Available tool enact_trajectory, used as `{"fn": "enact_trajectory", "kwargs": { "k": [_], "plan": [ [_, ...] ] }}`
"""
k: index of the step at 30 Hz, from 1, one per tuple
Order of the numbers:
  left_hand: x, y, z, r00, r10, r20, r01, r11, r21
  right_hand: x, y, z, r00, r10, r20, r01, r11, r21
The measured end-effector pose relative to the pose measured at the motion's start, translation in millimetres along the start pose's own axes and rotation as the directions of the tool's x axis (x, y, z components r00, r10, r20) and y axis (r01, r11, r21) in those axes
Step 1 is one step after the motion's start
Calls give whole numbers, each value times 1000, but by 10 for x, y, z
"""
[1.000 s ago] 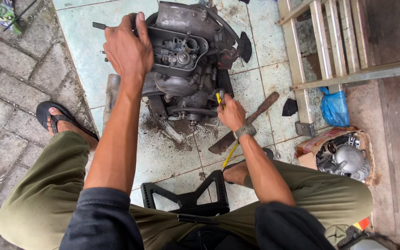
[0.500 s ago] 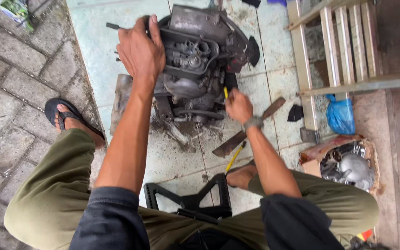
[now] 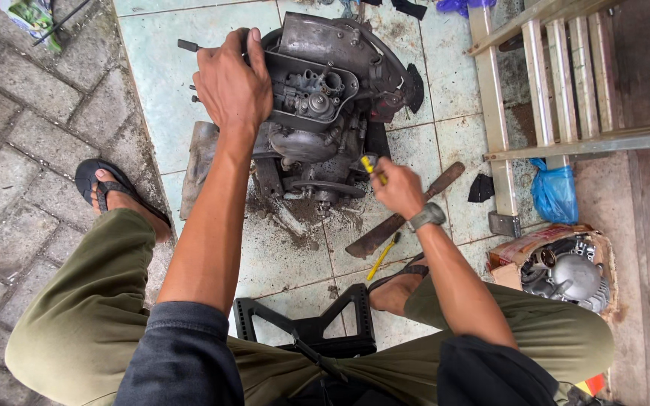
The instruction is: The person scrubs the exterior surfaces of a disassembled engine block using a yellow-handled wire brush. They hold the engine steady with one hand while vigorously brushing away grime and debris from various metal components.
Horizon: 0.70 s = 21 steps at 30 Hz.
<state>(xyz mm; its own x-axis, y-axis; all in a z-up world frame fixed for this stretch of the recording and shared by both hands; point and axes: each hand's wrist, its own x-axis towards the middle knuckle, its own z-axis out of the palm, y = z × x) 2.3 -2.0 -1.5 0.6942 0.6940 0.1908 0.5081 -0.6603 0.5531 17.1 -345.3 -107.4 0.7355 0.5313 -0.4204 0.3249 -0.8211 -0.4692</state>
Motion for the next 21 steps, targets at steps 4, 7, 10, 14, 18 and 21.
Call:
{"fn": "enact_trajectory", "kwargs": {
  "k": [4, 7, 10, 14, 18, 21],
  "plan": [
    [17, -10, -1, 999, 20, -34, -21, 999, -29, 292, 132, 176, 988, -113, -101, 105, 991, -88],
    [4, 32, -11, 1000, -5, 9, 5, 1000, -23, 319, 206, 73, 982, -25, -186, -4, 989, -149],
    [36, 24, -45, 1000, -12, 3, 12, 1000, -1, 162, 231, 167, 999, 7, -41, -4, 997, 77],
    [-5, 24, -70, 1000, -11, 23, 12, 1000, -29, 219, 312, 331, 983, -70, -171, 56, 995, -84],
    [14, 13, -37, 1000, -10, 22, 10, 1000, -22, 206, 140, -12, 997, -21, -68, 20, 1000, -19],
    [21, 23, -27, 997, -49, 52, 49, 999, -1, 24, -4, 230, 997, 50, 55, -44, 994, -104]
  ]
}}
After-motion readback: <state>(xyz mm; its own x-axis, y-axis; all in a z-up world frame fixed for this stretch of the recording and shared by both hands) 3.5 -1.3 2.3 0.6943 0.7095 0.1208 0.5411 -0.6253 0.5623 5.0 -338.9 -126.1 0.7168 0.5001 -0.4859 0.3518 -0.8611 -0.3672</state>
